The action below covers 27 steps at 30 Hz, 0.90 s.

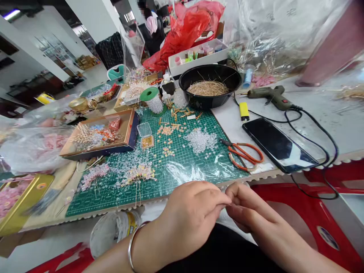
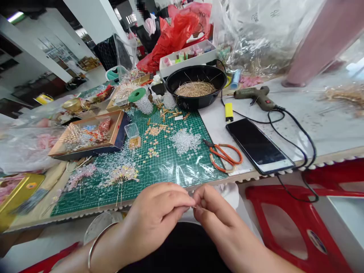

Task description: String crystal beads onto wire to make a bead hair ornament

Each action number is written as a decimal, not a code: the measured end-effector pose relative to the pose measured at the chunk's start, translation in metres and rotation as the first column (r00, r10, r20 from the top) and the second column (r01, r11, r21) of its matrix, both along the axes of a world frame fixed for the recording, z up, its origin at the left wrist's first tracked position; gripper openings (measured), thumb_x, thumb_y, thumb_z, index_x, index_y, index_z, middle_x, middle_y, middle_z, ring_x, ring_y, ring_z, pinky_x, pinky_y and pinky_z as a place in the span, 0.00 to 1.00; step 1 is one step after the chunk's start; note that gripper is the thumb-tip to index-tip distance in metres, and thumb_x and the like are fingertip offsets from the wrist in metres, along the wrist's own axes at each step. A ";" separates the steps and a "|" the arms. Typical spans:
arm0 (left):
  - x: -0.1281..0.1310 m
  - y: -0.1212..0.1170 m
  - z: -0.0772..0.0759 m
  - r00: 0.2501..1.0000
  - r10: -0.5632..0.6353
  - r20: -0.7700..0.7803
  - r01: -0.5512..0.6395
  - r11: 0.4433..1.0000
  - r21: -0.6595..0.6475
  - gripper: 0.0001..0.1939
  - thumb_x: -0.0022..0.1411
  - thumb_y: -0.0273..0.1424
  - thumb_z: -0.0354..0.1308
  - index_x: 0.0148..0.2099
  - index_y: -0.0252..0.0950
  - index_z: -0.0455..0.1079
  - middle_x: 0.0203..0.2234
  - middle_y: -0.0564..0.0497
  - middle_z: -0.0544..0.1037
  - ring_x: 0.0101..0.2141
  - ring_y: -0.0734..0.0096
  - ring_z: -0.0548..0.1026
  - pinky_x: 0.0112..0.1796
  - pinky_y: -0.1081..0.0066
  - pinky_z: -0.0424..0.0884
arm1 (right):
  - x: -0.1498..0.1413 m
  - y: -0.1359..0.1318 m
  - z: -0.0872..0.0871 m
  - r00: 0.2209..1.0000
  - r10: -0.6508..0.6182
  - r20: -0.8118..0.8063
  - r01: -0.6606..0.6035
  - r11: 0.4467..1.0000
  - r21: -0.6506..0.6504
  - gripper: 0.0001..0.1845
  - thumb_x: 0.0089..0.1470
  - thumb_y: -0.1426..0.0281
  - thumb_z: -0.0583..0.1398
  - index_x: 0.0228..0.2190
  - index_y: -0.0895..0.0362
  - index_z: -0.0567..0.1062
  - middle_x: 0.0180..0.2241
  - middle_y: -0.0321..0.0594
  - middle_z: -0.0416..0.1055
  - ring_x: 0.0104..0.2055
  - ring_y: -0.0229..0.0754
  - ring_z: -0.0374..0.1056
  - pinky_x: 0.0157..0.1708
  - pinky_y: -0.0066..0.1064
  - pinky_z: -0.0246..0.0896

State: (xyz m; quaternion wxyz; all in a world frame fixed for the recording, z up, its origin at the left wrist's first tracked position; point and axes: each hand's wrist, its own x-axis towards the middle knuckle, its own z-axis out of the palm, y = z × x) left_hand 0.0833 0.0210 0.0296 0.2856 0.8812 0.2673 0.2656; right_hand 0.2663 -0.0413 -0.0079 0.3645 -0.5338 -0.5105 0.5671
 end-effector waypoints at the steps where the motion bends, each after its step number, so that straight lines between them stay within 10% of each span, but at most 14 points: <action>1: -0.001 -0.001 -0.001 1.000 0.006 -0.014 -0.006 0.999 0.041 0.06 0.67 0.23 0.56 0.43 0.33 0.73 0.36 0.49 0.80 0.37 0.73 0.77 0.40 0.74 0.72 | -0.001 -0.001 -0.001 1.000 0.011 -0.013 -0.012 0.999 -0.034 0.10 0.64 0.63 0.53 0.32 0.52 0.69 0.29 0.32 0.64 0.26 0.35 0.57 0.26 0.23 0.59; 12: -0.006 0.005 -0.002 0.996 0.044 -0.083 -0.044 0.999 0.008 0.06 0.62 0.20 0.55 0.33 0.34 0.69 0.27 0.54 0.75 0.29 0.75 0.72 0.33 0.74 0.67 | -0.007 0.007 -0.014 0.998 -0.038 -0.059 0.036 0.999 -0.029 0.12 0.64 0.61 0.54 0.30 0.53 0.68 0.26 0.34 0.62 0.28 0.38 0.58 0.27 0.26 0.59; 18: -0.003 0.059 -0.027 0.880 0.264 -0.396 -0.246 0.964 0.097 0.09 0.69 0.28 0.53 0.47 0.38 0.73 0.41 0.51 0.79 0.40 0.69 0.76 0.39 0.70 0.69 | -0.003 0.014 -0.024 0.985 -0.171 -0.006 0.171 0.984 0.057 0.17 0.64 0.57 0.56 0.27 0.53 0.66 0.23 0.31 0.58 0.25 0.36 0.55 0.23 0.25 0.55; 27: 0.010 0.099 -0.053 0.802 0.234 -0.550 -0.183 0.972 0.147 0.14 0.68 0.24 0.47 0.37 0.33 0.73 0.30 0.47 0.72 0.30 0.65 0.69 0.27 0.68 0.59 | 0.002 0.024 -0.022 0.993 -0.118 -0.010 0.118 0.993 0.026 0.19 0.63 0.55 0.56 0.26 0.54 0.67 0.22 0.30 0.57 0.24 0.36 0.54 0.23 0.25 0.53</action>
